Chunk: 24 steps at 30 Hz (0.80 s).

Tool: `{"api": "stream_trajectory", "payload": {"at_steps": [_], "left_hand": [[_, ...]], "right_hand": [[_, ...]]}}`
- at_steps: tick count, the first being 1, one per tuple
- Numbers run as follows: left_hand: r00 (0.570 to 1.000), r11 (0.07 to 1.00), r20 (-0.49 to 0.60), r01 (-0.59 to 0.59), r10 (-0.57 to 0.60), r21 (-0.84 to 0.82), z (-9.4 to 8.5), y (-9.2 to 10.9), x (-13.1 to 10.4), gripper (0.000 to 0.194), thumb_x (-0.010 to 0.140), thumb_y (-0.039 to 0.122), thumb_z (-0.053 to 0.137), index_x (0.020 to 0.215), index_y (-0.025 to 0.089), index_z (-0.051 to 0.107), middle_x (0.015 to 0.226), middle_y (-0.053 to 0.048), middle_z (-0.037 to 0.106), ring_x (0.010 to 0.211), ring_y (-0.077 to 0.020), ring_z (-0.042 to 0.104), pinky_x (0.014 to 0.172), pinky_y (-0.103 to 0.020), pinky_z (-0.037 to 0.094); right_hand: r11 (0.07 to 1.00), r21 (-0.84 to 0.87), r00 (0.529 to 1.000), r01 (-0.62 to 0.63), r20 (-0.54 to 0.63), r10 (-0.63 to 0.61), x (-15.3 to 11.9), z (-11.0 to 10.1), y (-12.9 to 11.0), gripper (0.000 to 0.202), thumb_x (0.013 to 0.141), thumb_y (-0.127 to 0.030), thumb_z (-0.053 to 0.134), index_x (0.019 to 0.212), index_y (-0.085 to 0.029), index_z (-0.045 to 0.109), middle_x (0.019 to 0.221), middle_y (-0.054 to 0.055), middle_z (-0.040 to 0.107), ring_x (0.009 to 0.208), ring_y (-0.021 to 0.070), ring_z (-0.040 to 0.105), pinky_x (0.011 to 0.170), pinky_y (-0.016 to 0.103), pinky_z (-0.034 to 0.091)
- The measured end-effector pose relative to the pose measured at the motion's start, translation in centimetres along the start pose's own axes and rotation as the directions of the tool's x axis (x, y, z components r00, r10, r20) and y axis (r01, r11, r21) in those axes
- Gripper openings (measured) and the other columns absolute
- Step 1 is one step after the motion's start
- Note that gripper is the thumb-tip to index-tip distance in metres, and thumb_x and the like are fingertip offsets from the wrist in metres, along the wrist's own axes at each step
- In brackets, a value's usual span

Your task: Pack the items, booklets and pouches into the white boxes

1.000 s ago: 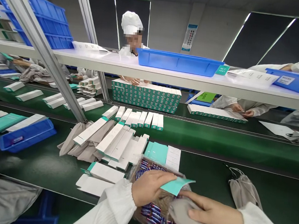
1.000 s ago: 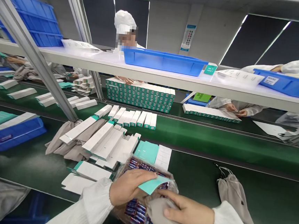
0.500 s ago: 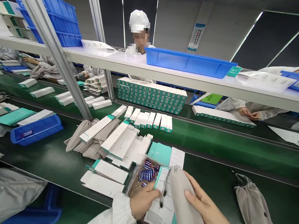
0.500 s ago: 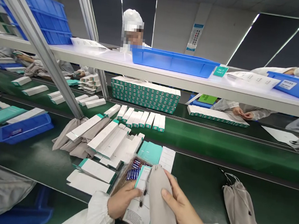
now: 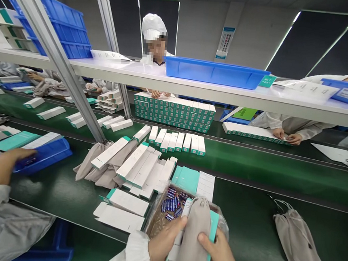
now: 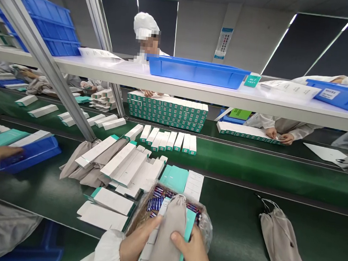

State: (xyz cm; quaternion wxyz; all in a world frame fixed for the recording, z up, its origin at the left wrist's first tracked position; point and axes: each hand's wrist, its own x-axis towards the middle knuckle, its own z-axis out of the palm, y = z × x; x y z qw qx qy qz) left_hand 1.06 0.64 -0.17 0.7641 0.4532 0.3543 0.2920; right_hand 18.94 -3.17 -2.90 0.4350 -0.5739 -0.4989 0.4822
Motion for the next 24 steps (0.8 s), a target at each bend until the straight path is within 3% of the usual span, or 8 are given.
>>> {"api": "stream_trajectory", "payload": {"at_steps": [3, 5, 11, 14, 16, 19, 22, 24], "left_hand": [[0.989, 0.977, 0.098, -0.124, 0.108, 0.173, 0.0, -0.3, 0.0, 0.071, 0.077, 0.047, 0.062, 0.137, 0.016, 0.042, 0.141, -0.012, 0.046, 0.131, -0.0295, 0.038, 0.112, -0.041, 0.026], [0.99, 0.932, 0.02, -0.137, 0.138, 0.337, 0.2, -0.7, 0.2, 0.074, 0.08, 0.04, 0.06, 0.143, 0.015, 0.031, 0.147, -0.013, 0.036, 0.136, -0.0292, 0.03, 0.115, -0.041, 0.019], [0.979, 0.804, -0.037, -0.142, 0.199, 0.577, 0.3, -1.2, 0.5, 0.069, 0.086, 0.036, 0.05, 0.144, 0.01, 0.024, 0.142, -0.017, 0.043, 0.127, -0.0281, 0.043, 0.11, -0.039, 0.028], [0.98, 0.82, 0.023, -0.177, 0.195, 0.544, -0.1, -0.9, 0.3, 0.063, 0.087, 0.037, 0.048, 0.144, 0.015, 0.029, 0.144, -0.012, 0.042, 0.13, -0.0268, 0.04, 0.112, -0.039, 0.025], [0.982, 0.866, 0.071, -0.186, 0.173, 0.464, -0.4, -1.0, 0.2, 0.061, 0.086, 0.037, 0.05, 0.142, 0.019, 0.033, 0.145, -0.01, 0.042, 0.133, -0.0264, 0.036, 0.113, -0.039, 0.023], [0.98, 0.935, 0.142, -0.176, 0.137, 0.309, -0.9, -1.7, 0.2, 0.065, 0.084, 0.041, 0.054, 0.142, 0.019, 0.034, 0.143, -0.01, 0.044, 0.131, -0.0283, 0.039, 0.111, -0.041, 0.029], [0.974, 0.905, 0.153, -0.216, 0.17, 0.367, -0.8, -2.4, 0.3, 0.071, 0.081, 0.041, 0.059, 0.142, 0.018, 0.032, 0.141, -0.012, 0.046, 0.127, -0.0299, 0.043, 0.108, -0.042, 0.032], [0.977, 0.831, 0.096, -0.215, 0.193, 0.513, -0.5, -2.5, 0.5, 0.067, 0.082, 0.037, 0.056, 0.141, 0.016, 0.033, 0.14, -0.014, 0.047, 0.124, -0.0296, 0.046, 0.107, -0.041, 0.033]], "right_hand": [[0.995, -0.101, 0.992, 0.018, -0.121, -0.03, -0.3, 0.9, 0.7, 0.058, 0.076, -0.058, 0.058, 0.119, -0.02, 0.061, 0.129, 0.013, 0.057, 0.121, 0.034, 0.05, 0.099, 0.045, 0.043], [0.981, -0.191, 0.978, 0.016, -0.203, -0.056, -0.6, 2.1, 1.8, 0.058, 0.079, -0.059, 0.053, 0.122, -0.02, 0.059, 0.134, 0.012, 0.054, 0.127, 0.0341, 0.043, 0.105, 0.047, 0.037], [0.985, -0.132, 0.921, -0.114, -0.385, 0.055, -1.2, 5.0, 4.2, 0.069, 0.079, -0.066, 0.045, 0.125, -0.014, 0.054, 0.134, 0.015, 0.052, 0.128, 0.0348, 0.042, 0.106, 0.048, 0.035], [0.992, -0.043, 0.941, -0.121, -0.323, 0.1, -1.0, 5.0, 3.2, 0.073, 0.077, -0.065, 0.05, 0.128, -0.014, 0.05, 0.127, 0.014, 0.059, 0.116, 0.0335, 0.054, 0.091, 0.041, 0.05], [0.992, 0.008, 0.966, -0.126, -0.226, 0.124, -0.9, 4.5, 2.2, 0.071, 0.077, -0.064, 0.051, 0.129, -0.016, 0.049, 0.11, 0.012, 0.068, 0.083, 0.0281, 0.067, 0.063, 0.035, 0.057], [0.977, 0.076, 0.975, -0.2, -0.081, 0.206, -0.9, 3.5, 1.3, 0.072, 0.078, -0.064, 0.05, 0.132, -0.017, 0.045, 0.068, 0.004, 0.068, 0.037, 0.0174, 0.052, 0.035, 0.031, 0.043], [0.972, 0.034, 0.972, -0.234, 0.029, 0.233, -1.0, 2.7, 1.6, 0.069, 0.079, -0.066, 0.047, 0.128, -0.017, 0.05, 0.052, 0.0, 0.06, 0.034, 0.0183, 0.051, 0.035, 0.031, 0.043], [0.981, -0.056, 0.983, -0.184, -0.028, 0.183, -0.9, 2.7, 2.5, 0.064, 0.08, -0.066, 0.045, 0.121, -0.019, 0.056, 0.06, 0.003, 0.065, 0.05, 0.0244, 0.062, 0.048, 0.036, 0.052]]}}
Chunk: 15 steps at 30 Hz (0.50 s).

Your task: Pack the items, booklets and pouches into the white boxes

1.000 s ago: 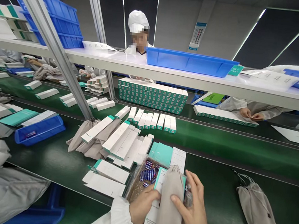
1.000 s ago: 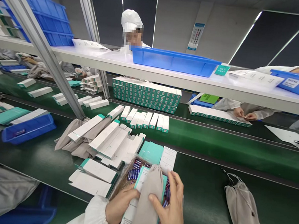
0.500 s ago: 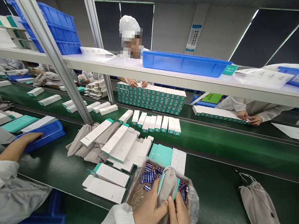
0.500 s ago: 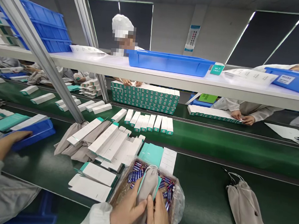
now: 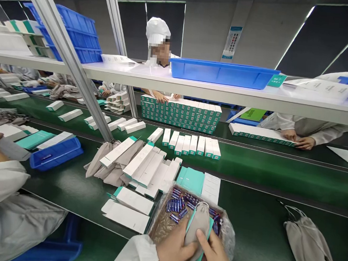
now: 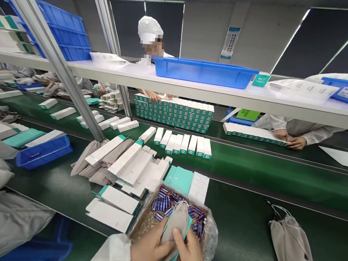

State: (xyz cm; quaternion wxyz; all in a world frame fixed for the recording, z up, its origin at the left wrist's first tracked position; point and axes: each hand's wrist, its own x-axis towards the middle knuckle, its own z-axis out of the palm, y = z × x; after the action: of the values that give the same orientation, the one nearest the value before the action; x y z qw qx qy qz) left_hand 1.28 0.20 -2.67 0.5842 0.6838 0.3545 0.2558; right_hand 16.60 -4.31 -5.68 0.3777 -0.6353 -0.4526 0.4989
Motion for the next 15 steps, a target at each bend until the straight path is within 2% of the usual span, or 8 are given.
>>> {"api": "stream_trajectory", "payload": {"at_steps": [2, 4, 5, 6, 8, 11, 13, 15], "left_hand": [[0.997, 0.989, -0.063, 0.057, -0.048, 0.136, 0.4, 0.4, 0.4, 0.06, 0.086, 0.036, 0.048, 0.14, 0.013, 0.034, 0.134, -0.018, 0.052, 0.118, -0.0299, 0.052, 0.102, -0.04, 0.037], [0.987, 0.958, -0.114, 0.141, -0.116, 0.248, 0.7, 0.8, 1.0, 0.058, 0.088, 0.035, 0.043, 0.139, 0.008, 0.034, 0.129, -0.022, 0.054, 0.114, -0.0334, 0.055, 0.097, -0.043, 0.041], [0.98, 0.935, -0.138, 0.181, -0.145, 0.303, 0.9, 1.0, 1.3, 0.057, 0.088, 0.033, 0.041, 0.138, 0.006, 0.036, 0.128, -0.024, 0.054, 0.113, -0.0357, 0.055, 0.095, -0.045, 0.041], [0.972, 0.909, -0.164, 0.215, -0.166, 0.356, 1.2, 1.1, 1.5, 0.055, 0.088, 0.03, 0.039, 0.137, 0.004, 0.038, 0.128, -0.026, 0.053, 0.115, -0.0378, 0.053, 0.096, -0.047, 0.041], [0.964, 0.869, -0.204, 0.243, -0.168, 0.432, 1.7, 0.9, 1.7, 0.052, 0.088, 0.024, 0.035, 0.136, 0.003, 0.04, 0.132, -0.027, 0.049, 0.122, -0.0398, 0.047, 0.1, -0.05, 0.036], [0.974, 0.872, -0.197, 0.19, -0.11, 0.452, 2.2, 0.2, 1.3, 0.056, 0.088, 0.02, 0.034, 0.141, 0.002, 0.031, 0.141, -0.027, 0.039, 0.132, -0.037, 0.036, 0.108, -0.049, 0.028], [0.997, 0.904, -0.07, 0.066, -0.04, 0.423, 1.3, 0.0, 1.2, 0.067, 0.083, 0.023, 0.047, 0.144, 0.004, 0.024, 0.145, -0.025, 0.034, 0.134, -0.0343, 0.035, 0.11, -0.043, 0.03], [0.997, 0.91, 0.075, -0.063, 0.035, 0.409, -1.0, 0.3, 1.5, 0.073, 0.076, 0.026, 0.062, 0.141, 0.011, 0.033, 0.141, -0.019, 0.043, 0.127, -0.0313, 0.045, 0.105, -0.037, 0.038]], "right_hand": [[0.995, -0.073, 0.99, 0.068, -0.119, -0.077, 0.4, 0.5, 1.0, 0.062, 0.078, -0.067, 0.046, 0.115, -0.021, 0.061, 0.083, 0.009, 0.071, 0.086, 0.0318, 0.067, 0.078, 0.044, 0.054], [0.99, -0.096, 0.971, 0.103, -0.208, -0.121, 1.0, 1.2, 1.8, 0.063, 0.074, -0.07, 0.049, 0.109, -0.02, 0.064, 0.112, 0.013, 0.066, 0.119, 0.0358, 0.051, 0.104, 0.049, 0.038], [0.99, -0.093, 0.968, 0.105, -0.217, -0.123, 1.3, 1.6, 2.0, 0.065, 0.073, -0.07, 0.05, 0.109, -0.018, 0.064, 0.122, 0.014, 0.062, 0.126, 0.0362, 0.043, 0.109, 0.05, 0.031], [0.991, -0.087, 0.966, 0.105, -0.226, -0.122, 1.5, 1.9, 2.1, 0.068, 0.073, -0.07, 0.049, 0.112, -0.016, 0.063, 0.128, 0.015, 0.057, 0.13, 0.0356, 0.039, 0.111, 0.05, 0.027], [0.994, -0.051, 0.971, 0.093, -0.216, -0.102, 2.0, 2.3, 2.0, 0.073, 0.076, -0.069, 0.045, 0.123, -0.014, 0.055, 0.134, 0.015, 0.053, 0.132, 0.0323, 0.037, 0.112, 0.048, 0.027], [0.997, 0.0, 0.98, 0.073, -0.187, -0.072, 2.3, 2.0, 1.4, 0.078, 0.078, -0.067, 0.042, 0.133, -0.012, 0.045, 0.133, 0.014, 0.054, 0.13, 0.0292, 0.041, 0.109, 0.042, 0.033], [0.997, -0.012, 0.978, 0.075, -0.193, -0.076, 2.2, 1.3, 1.4, 0.075, 0.076, -0.067, 0.047, 0.131, -0.015, 0.049, 0.128, 0.013, 0.059, 0.127, 0.031, 0.044, 0.106, 0.042, 0.038], [0.996, -0.039, 0.978, 0.08, -0.191, -0.086, 1.9, 0.4, 1.7, 0.068, 0.072, -0.066, 0.053, 0.123, -0.021, 0.058, 0.12, 0.011, 0.064, 0.123, 0.0339, 0.049, 0.1, 0.044, 0.043]]}}
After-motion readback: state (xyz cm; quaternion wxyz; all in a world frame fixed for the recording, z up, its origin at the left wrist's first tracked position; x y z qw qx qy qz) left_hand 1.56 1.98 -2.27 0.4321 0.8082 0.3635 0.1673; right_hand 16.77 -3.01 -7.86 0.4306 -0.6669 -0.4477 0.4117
